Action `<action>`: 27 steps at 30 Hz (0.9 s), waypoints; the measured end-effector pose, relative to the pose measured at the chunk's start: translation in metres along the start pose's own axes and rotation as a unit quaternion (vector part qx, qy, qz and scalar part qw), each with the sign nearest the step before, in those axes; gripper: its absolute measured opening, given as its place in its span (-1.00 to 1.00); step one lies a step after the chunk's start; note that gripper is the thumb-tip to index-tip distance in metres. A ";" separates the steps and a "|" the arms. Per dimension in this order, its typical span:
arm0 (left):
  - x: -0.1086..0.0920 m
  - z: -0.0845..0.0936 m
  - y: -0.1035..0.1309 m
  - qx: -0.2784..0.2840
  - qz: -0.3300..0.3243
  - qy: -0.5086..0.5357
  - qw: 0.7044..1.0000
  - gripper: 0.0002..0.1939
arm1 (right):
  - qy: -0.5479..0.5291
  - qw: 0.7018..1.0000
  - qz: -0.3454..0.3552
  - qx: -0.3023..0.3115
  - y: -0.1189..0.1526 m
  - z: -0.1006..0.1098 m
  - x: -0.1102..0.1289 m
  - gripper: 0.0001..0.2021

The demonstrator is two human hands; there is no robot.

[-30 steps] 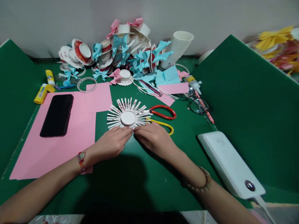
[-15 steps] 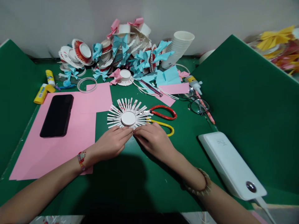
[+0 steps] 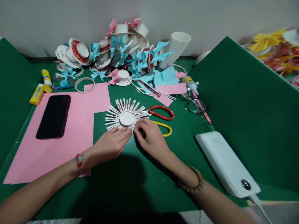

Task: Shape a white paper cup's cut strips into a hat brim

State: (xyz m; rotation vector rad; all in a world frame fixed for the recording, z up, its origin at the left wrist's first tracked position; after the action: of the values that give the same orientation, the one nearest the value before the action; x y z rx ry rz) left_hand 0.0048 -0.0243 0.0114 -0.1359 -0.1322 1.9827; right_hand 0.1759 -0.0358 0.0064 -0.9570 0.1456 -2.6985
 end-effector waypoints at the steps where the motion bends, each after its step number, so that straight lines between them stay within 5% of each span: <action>1: 0.000 0.000 0.000 0.003 0.000 0.001 1.000 -0.62 | 0.006 1.000 -0.005 -0.001 0.000 -0.001 0.000 -0.90; 27: 0.002 0.003 -0.001 -0.018 -0.008 0.002 1.000 -0.61 | -0.040 0.996 -0.083 0.018 -0.005 0.002 -0.005 -0.90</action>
State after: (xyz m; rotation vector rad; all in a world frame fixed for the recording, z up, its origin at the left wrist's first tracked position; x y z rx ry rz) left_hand 0.0047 -0.0218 0.0146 -0.1615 -0.1650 1.9645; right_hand 0.1795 -0.0295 0.0062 -1.1108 0.0019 -2.7944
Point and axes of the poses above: each hand's wrist, its own y-axis away from the middle knuckle, its own z-axis out of the back of the hand, x = y × z, the point moved 1 cm from there along -y, towards the middle knuckle, and after that the axes turned 4 degrees about x, right-handed, at the moved point
